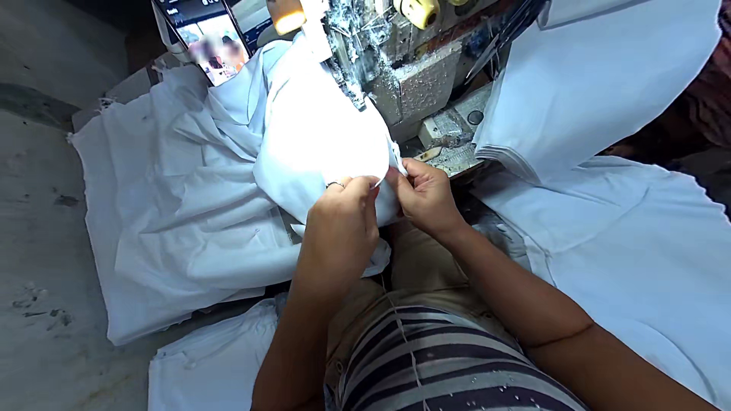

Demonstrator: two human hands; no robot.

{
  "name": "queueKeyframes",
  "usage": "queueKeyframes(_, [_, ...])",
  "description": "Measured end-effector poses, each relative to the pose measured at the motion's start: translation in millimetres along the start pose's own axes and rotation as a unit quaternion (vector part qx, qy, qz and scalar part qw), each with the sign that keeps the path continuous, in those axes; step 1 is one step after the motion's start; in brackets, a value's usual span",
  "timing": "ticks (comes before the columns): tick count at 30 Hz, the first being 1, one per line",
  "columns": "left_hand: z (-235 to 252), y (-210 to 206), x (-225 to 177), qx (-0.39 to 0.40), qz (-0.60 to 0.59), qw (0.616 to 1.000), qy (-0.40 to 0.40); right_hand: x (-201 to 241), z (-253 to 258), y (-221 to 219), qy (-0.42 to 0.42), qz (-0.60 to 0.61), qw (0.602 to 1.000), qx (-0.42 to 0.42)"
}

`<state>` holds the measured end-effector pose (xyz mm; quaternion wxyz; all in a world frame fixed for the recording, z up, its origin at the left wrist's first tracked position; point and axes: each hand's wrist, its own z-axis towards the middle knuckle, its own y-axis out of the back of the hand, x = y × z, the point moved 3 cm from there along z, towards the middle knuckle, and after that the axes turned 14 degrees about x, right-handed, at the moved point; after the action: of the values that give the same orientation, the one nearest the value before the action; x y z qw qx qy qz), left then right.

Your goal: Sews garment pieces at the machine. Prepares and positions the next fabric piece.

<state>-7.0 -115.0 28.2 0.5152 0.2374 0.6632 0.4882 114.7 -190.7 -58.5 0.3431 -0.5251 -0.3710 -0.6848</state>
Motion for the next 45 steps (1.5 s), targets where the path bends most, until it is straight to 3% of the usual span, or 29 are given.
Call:
queueKeyframes(11, [47,10,-2,0.0,0.054,0.997,0.047,4,28,-1,0.023,-0.033,0.999,-0.021])
queueKeyframes(18, [19,-4,2,0.048,0.058,0.996,0.043,13,7,13,0.029,-0.146,0.988,0.043])
queueKeyframes(21, [-3,-18,13,-0.055,0.037,0.998,-0.006,3,-13,21,0.014,-0.109,0.991,0.071])
queueKeyframes(24, [-18,-34,21,-0.207,0.021,0.965,-0.159,-3,-29,25,-0.02,-0.033,0.994,0.1])
queueKeyframes(27, [-23,-49,28,-0.202,0.004,0.947,-0.25,-4,-37,25,-0.061,0.049,0.988,0.13])
queueKeyframes(36, [-20,-58,34,-0.159,-0.023,0.949,-0.271,-2,-45,23,-0.116,0.117,0.974,0.152])
queueKeyframes(40, [-17,-62,34,-0.144,-0.034,0.948,-0.281,-1,-44,21,-0.097,0.159,0.97,0.159])
queueKeyframes(45, [-16,-74,26,-0.215,0.014,0.95,-0.227,4,-38,16,-0.072,0.05,0.993,0.083])
